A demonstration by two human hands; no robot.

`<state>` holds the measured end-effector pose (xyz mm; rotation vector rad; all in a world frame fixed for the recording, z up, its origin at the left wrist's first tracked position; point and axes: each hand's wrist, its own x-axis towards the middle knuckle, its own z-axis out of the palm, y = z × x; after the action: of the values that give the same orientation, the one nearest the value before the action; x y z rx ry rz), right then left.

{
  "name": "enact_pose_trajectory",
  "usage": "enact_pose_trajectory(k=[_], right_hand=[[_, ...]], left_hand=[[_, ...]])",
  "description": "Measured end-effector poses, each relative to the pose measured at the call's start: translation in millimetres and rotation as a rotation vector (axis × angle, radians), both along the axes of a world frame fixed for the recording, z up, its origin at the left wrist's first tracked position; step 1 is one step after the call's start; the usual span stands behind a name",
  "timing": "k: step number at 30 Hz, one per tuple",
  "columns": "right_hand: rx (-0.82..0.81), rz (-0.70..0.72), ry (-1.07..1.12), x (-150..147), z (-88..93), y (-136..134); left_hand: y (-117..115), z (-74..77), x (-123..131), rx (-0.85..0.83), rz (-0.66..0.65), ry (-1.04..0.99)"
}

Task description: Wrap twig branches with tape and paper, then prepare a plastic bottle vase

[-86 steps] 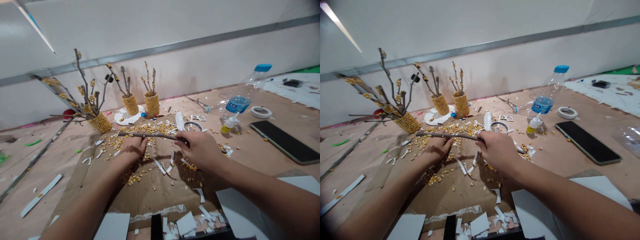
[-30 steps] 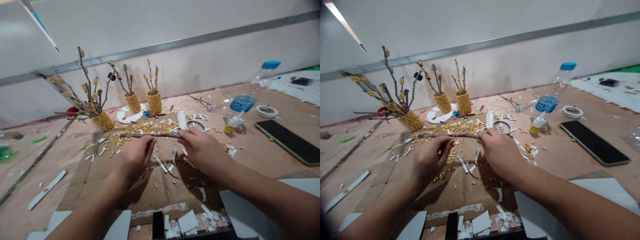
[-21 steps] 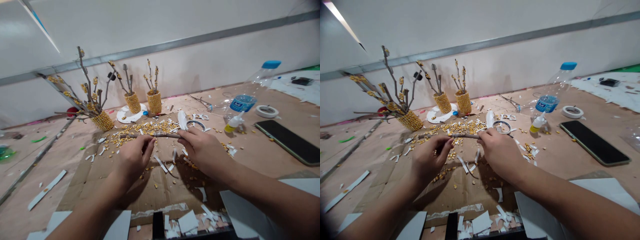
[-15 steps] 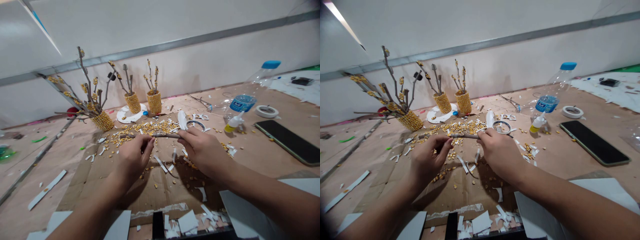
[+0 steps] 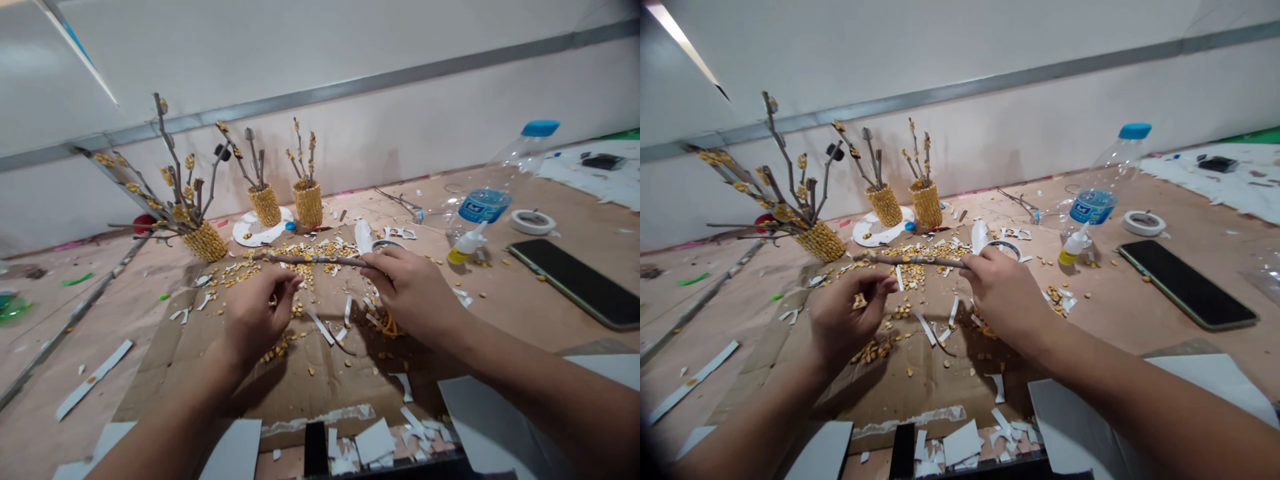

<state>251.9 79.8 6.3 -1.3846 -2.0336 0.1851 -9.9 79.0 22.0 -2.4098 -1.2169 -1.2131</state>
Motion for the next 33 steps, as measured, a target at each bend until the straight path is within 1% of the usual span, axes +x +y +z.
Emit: enact_pose_trajectory(k=[2, 4, 6, 9, 11, 15, 22, 28, 33], right_hand=[[-0.005, -0.032, 0.032, 4.3, 0.8, 4.3], [-0.012, -0.051, 0.06, 8.2, 1.8, 8.4], [-0.013, -0.055, 0.082, 10.9, 2.2, 11.7], [-0.002, -0.063, 0.092, 12.2, 1.1, 14.7], [-0.002, -0.062, 0.084, 11.6, -0.6, 15.3], [-0.016, -0.041, 0.076, 9.8, -3.5, 14.5], [-0.014, -0.032, 0.099, 9.6, -4.7, 14.3], [-0.024, -0.024, 0.09, 9.4, -3.7, 13.6], [-0.03, -0.03, 0.096, 9.4, -2.3, 13.5]], left_hand=[[1.9, 8.1, -8.0, 0.021, 0.047, -0.034], [7.6, 14.2, -17.4, -0.017, 0.103, -0.052], [16.0, 16.1, -25.4, -0.181, 0.123, 0.031], [29.4, 9.2, -30.8, -0.502, 0.157, 0.296], [36.4, 1.0, -30.6, -0.569, 0.182, 0.387], [43.6, -11.1, -26.7, -0.58, 0.204, 0.455], [48.1, -16.3, -19.2, -0.627, 0.201, 0.529], [57.2, -23.7, -15.0, -0.68, 0.259, 0.485], [59.3, -30.9, -17.1, -0.617, 0.245, 0.405]])
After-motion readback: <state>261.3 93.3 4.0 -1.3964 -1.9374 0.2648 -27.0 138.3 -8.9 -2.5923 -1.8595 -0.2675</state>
